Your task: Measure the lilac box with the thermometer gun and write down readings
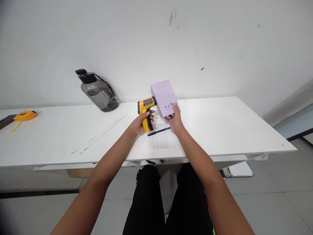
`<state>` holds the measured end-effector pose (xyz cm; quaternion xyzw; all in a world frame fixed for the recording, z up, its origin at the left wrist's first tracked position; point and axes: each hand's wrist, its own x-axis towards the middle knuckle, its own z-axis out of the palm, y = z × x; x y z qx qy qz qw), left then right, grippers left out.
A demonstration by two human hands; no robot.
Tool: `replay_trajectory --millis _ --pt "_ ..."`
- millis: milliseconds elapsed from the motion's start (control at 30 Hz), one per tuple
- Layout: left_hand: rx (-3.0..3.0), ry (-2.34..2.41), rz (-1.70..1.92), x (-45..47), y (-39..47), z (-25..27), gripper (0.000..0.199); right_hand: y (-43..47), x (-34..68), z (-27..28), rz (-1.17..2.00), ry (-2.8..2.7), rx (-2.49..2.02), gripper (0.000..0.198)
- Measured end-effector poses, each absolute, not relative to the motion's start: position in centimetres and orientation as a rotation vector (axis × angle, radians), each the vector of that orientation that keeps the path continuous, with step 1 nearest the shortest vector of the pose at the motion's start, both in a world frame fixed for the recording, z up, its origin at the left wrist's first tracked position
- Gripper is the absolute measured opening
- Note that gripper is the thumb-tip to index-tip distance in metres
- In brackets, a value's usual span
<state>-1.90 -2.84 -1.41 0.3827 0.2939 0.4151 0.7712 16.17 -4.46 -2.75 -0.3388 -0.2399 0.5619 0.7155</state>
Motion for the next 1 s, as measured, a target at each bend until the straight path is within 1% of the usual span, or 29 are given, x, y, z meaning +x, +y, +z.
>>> replay_trajectory --millis 233,500,767,1000 --pt "0.842 0.629 0.899 -1.88 -2.66 -1.7 0.038 -4.39 16.43 -2.9 1.239 -0.546 -0.75 0.061" --pt "0.83 0.635 0.925 -1.69 -2.58 -2.06 0.032 -4.27 16.78 -2.96 1.257 -0.565 -0.777 0.056" --pt "0.815 0.589 0.914 -1.69 -2.68 -2.13 0.038 -4.5 16.92 -2.78 1.242 -0.64 -0.791 0.054" --pt "0.813 0.58 0.922 -1.52 -2.7 -2.19 0.037 -4.49 16.92 -2.74 1.246 -0.641 -0.791 0.054"
